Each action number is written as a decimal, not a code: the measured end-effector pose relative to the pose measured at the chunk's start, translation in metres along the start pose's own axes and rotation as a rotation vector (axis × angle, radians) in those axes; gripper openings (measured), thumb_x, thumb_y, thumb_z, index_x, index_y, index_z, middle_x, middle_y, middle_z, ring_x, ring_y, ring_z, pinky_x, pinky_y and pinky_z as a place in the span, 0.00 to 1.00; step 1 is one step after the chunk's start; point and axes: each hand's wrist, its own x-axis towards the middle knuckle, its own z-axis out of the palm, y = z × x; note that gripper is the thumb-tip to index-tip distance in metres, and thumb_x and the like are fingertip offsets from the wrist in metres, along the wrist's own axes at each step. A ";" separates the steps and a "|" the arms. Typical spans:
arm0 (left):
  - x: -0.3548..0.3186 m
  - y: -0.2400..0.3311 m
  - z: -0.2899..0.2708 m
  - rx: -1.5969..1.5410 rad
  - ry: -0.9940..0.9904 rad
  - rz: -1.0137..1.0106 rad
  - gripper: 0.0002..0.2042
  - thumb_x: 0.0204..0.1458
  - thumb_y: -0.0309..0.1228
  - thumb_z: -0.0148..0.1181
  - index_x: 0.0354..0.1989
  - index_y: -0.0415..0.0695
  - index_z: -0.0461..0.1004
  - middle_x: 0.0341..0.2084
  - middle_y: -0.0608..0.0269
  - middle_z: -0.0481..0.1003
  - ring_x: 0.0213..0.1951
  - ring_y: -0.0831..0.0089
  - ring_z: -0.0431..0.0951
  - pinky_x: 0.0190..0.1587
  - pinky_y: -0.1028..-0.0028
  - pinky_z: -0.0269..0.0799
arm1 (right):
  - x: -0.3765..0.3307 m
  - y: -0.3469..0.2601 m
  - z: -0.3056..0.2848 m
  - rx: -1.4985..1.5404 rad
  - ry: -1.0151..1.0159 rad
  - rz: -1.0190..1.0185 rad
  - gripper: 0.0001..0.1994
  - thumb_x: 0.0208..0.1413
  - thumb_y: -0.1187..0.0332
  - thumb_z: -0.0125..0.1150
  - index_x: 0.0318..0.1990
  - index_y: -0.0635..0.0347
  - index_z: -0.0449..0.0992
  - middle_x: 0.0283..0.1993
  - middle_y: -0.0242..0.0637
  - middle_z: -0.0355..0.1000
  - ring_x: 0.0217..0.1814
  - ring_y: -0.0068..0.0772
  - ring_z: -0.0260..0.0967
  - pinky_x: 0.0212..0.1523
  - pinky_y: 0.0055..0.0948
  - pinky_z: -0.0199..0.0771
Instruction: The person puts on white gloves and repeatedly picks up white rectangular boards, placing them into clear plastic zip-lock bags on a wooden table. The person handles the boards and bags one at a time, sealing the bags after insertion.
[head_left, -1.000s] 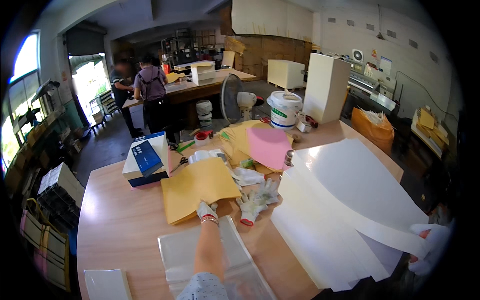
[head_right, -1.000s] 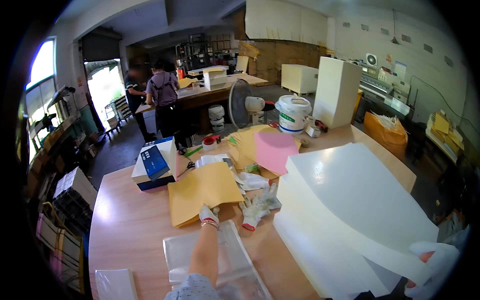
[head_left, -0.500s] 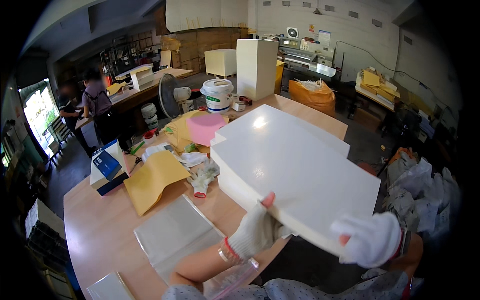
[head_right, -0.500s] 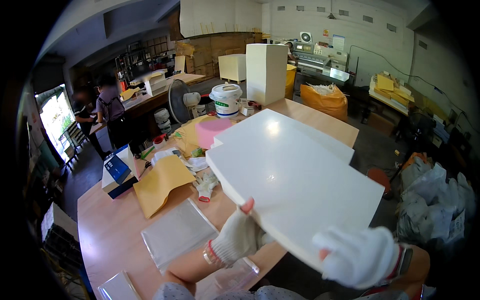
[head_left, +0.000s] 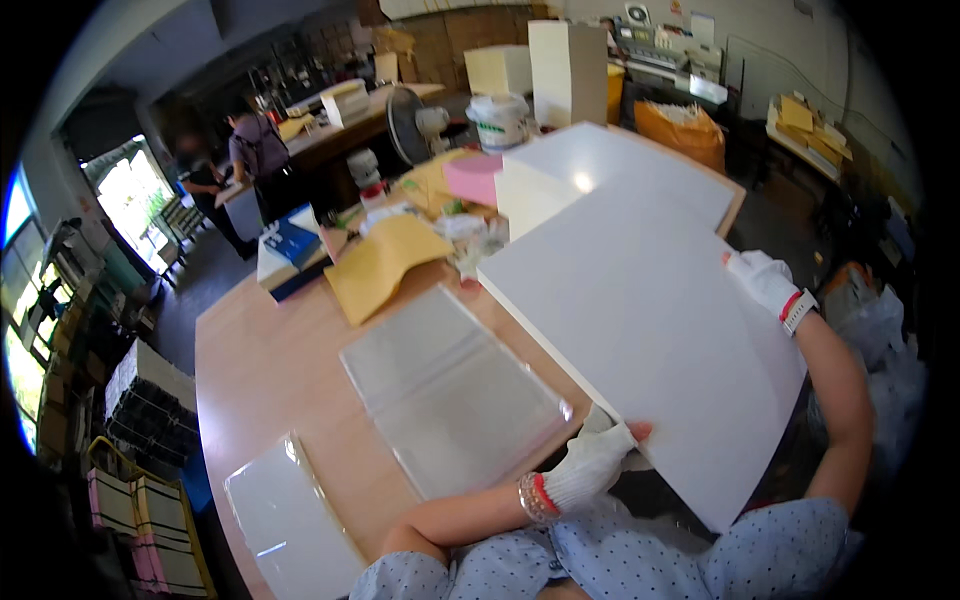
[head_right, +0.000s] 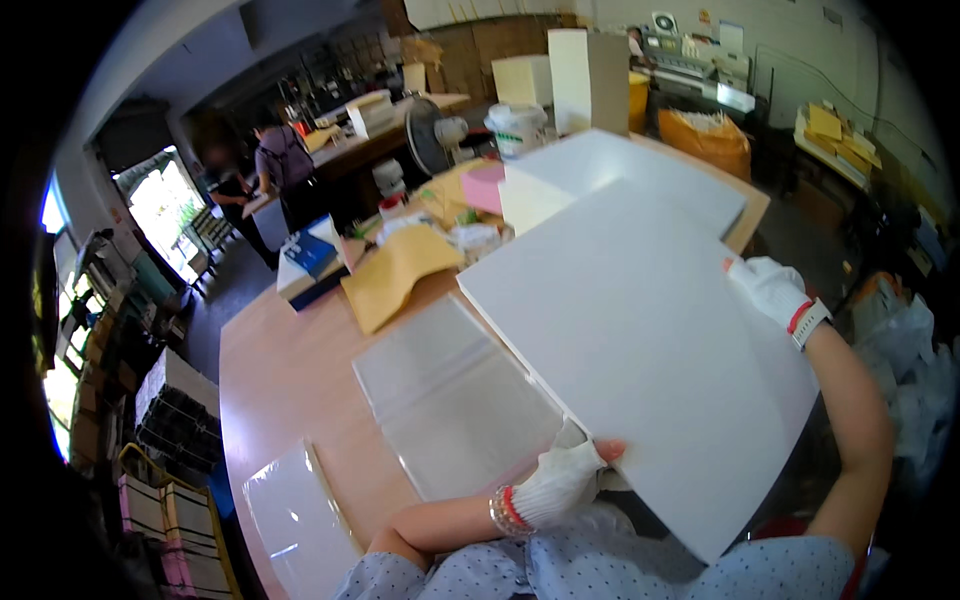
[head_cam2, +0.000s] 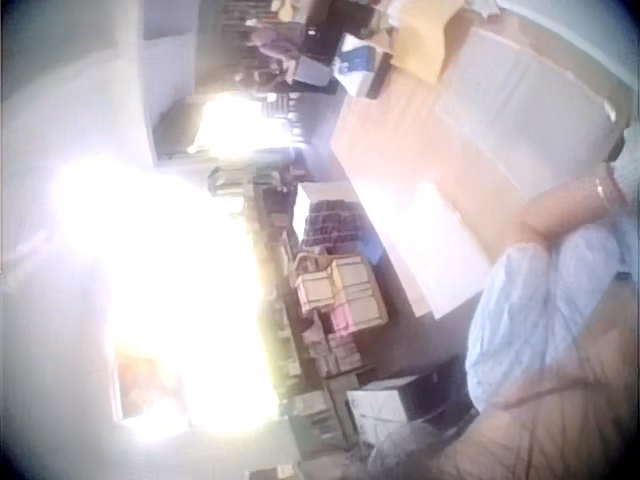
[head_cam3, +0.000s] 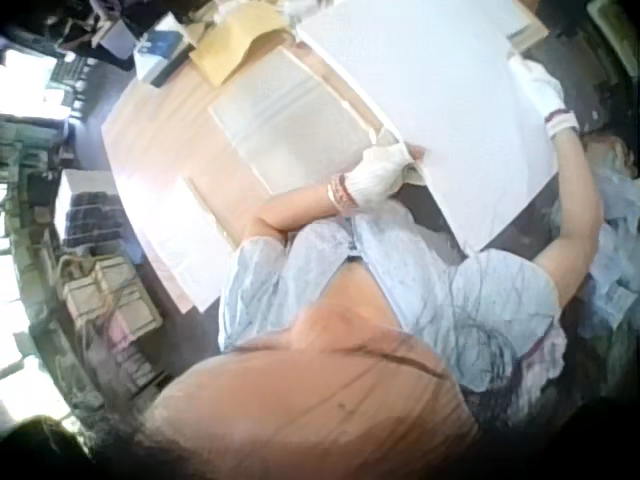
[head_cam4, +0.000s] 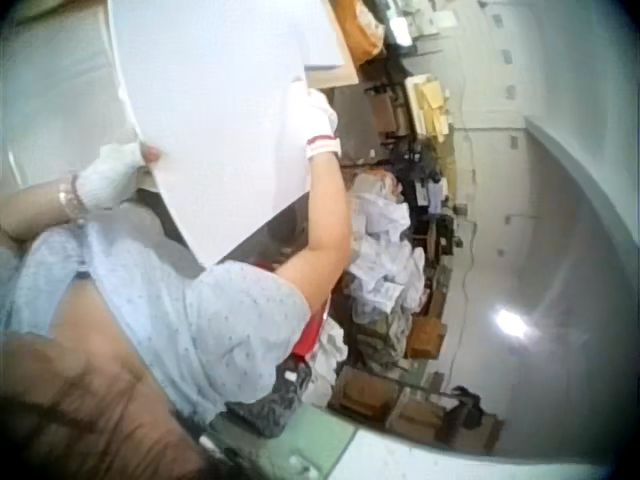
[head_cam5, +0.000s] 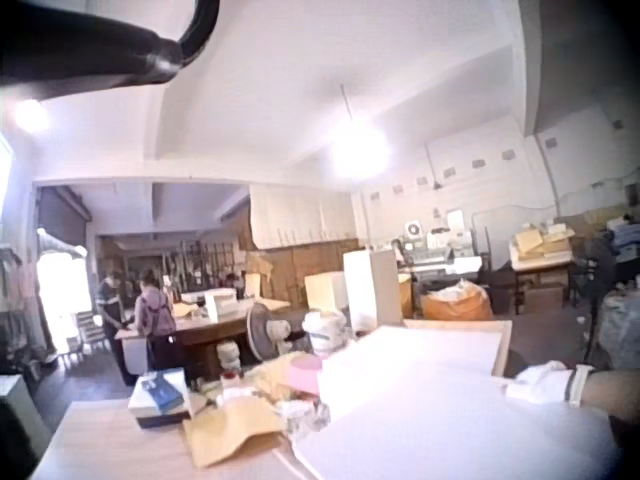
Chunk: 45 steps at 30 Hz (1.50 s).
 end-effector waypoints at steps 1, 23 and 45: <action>-0.013 -0.010 -0.001 0.007 -0.008 0.038 0.29 0.52 0.32 0.57 0.59 0.37 0.51 0.51 0.52 0.64 0.50 0.64 0.70 0.50 0.64 0.71 | -0.022 -0.035 -0.007 0.019 0.006 0.093 0.24 0.59 0.47 0.36 0.45 0.53 0.74 0.47 0.50 0.71 0.49 0.52 0.68 0.47 0.41 0.67; -0.096 -0.042 -0.318 1.815 0.882 0.269 0.07 0.43 0.38 0.60 0.28 0.51 0.75 0.34 0.66 0.73 0.42 0.62 0.70 0.45 0.65 0.67 | -0.210 -0.105 0.259 0.209 -0.429 0.156 0.29 0.49 0.36 0.41 0.37 0.49 0.77 0.39 0.42 0.75 0.45 0.49 0.71 0.42 0.42 0.68; -0.139 -0.045 -0.288 2.124 1.309 0.519 0.17 0.46 0.44 0.57 0.36 0.43 0.71 0.26 0.53 0.73 0.36 0.51 0.75 0.40 0.54 0.68 | -0.071 -0.137 0.257 0.150 -0.597 -0.113 0.31 0.53 0.37 0.38 0.39 0.54 0.77 0.43 0.45 0.74 0.47 0.51 0.69 0.47 0.42 0.66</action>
